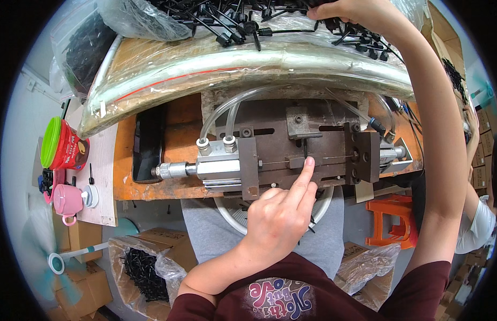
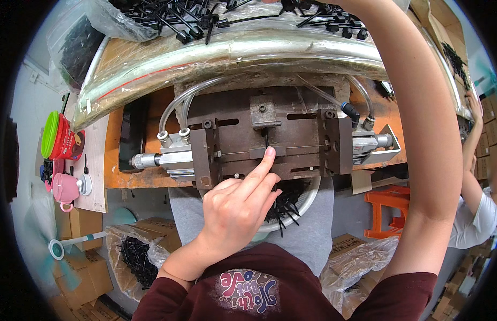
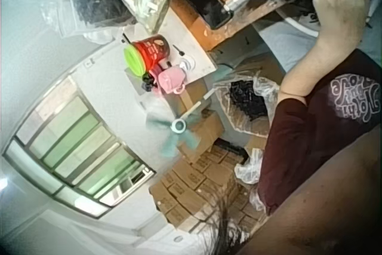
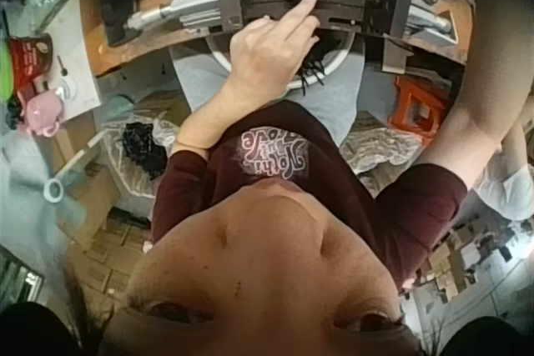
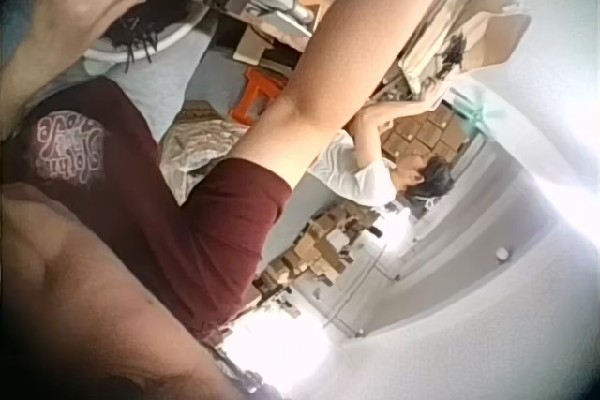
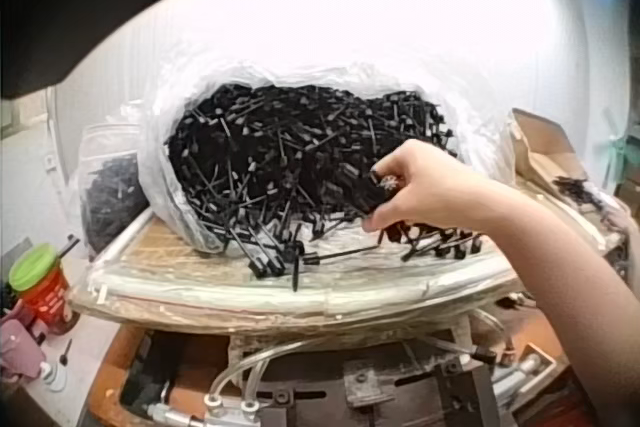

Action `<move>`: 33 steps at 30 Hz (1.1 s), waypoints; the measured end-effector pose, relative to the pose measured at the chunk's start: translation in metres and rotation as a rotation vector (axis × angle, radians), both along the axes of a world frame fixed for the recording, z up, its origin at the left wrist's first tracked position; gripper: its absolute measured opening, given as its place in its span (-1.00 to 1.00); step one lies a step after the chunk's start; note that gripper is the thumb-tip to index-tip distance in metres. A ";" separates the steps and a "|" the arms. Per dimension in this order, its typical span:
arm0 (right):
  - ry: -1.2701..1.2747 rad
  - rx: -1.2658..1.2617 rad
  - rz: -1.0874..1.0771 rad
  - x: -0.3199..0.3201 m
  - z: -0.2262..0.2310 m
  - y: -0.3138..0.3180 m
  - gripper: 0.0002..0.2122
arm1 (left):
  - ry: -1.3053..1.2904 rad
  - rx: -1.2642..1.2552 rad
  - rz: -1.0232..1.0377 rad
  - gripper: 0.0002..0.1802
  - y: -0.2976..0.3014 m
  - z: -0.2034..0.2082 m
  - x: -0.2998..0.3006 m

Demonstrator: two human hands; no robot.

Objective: Manually assemble and test plastic electronic connectors using a pneumatic jig.

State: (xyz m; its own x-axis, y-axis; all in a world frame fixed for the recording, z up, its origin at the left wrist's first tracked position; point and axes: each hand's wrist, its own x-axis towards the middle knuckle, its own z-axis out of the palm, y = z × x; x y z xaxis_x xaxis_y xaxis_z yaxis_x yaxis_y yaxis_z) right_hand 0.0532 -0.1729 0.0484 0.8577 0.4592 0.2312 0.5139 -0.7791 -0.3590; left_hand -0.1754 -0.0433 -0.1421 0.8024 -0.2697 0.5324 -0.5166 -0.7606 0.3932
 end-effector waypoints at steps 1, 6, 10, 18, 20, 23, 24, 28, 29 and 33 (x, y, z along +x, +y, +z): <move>0.194 0.079 -0.031 -0.006 0.005 -0.005 -0.80 | 0.002 0.000 0.001 -0.71 0.000 0.001 0.000; 0.278 0.547 -0.068 0.011 -0.013 -0.016 -0.84 | 0.025 -0.007 0.000 -0.72 0.001 0.003 -0.002; 0.372 0.847 -0.060 0.031 -0.030 -0.033 -0.76 | 0.013 -0.010 -0.012 -0.73 0.002 0.003 -0.001; 0.382 0.912 0.127 0.044 -0.068 -0.048 -0.87 | 0.112 -0.124 -0.234 -0.73 0.012 0.014 -0.014; 0.427 0.966 0.078 0.038 -0.065 -0.048 -0.89 | 0.166 -0.117 -0.304 -0.69 0.016 0.019 -0.021; 0.408 1.009 0.027 0.024 -0.062 -0.041 -0.83 | 0.229 -0.105 -0.339 -0.64 0.019 0.024 -0.025; 0.388 0.997 0.028 0.020 -0.062 -0.038 -0.85 | 0.204 -0.109 -0.335 -0.62 0.020 0.025 -0.024; 0.251 0.993 -0.008 0.013 -0.059 -0.035 -0.92 | 0.107 -0.159 -0.333 -0.58 0.021 0.030 -0.018; 0.259 1.013 0.022 0.013 -0.058 -0.036 -0.92 | 0.082 -0.174 -0.338 -0.57 0.022 0.032 -0.017; 0.239 0.998 0.127 0.014 -0.053 -0.043 -0.90 | 0.016 -0.236 -0.277 -0.59 0.022 0.036 -0.014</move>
State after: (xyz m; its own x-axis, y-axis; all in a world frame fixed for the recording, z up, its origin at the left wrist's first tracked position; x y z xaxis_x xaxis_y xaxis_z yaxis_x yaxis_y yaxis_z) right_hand 0.0676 -0.2164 -0.0049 0.8900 0.2417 0.3866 0.4019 -0.0155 -0.9156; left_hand -0.1892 -0.0216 -0.1062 0.7249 -0.3486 0.5941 -0.6825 -0.4801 0.5510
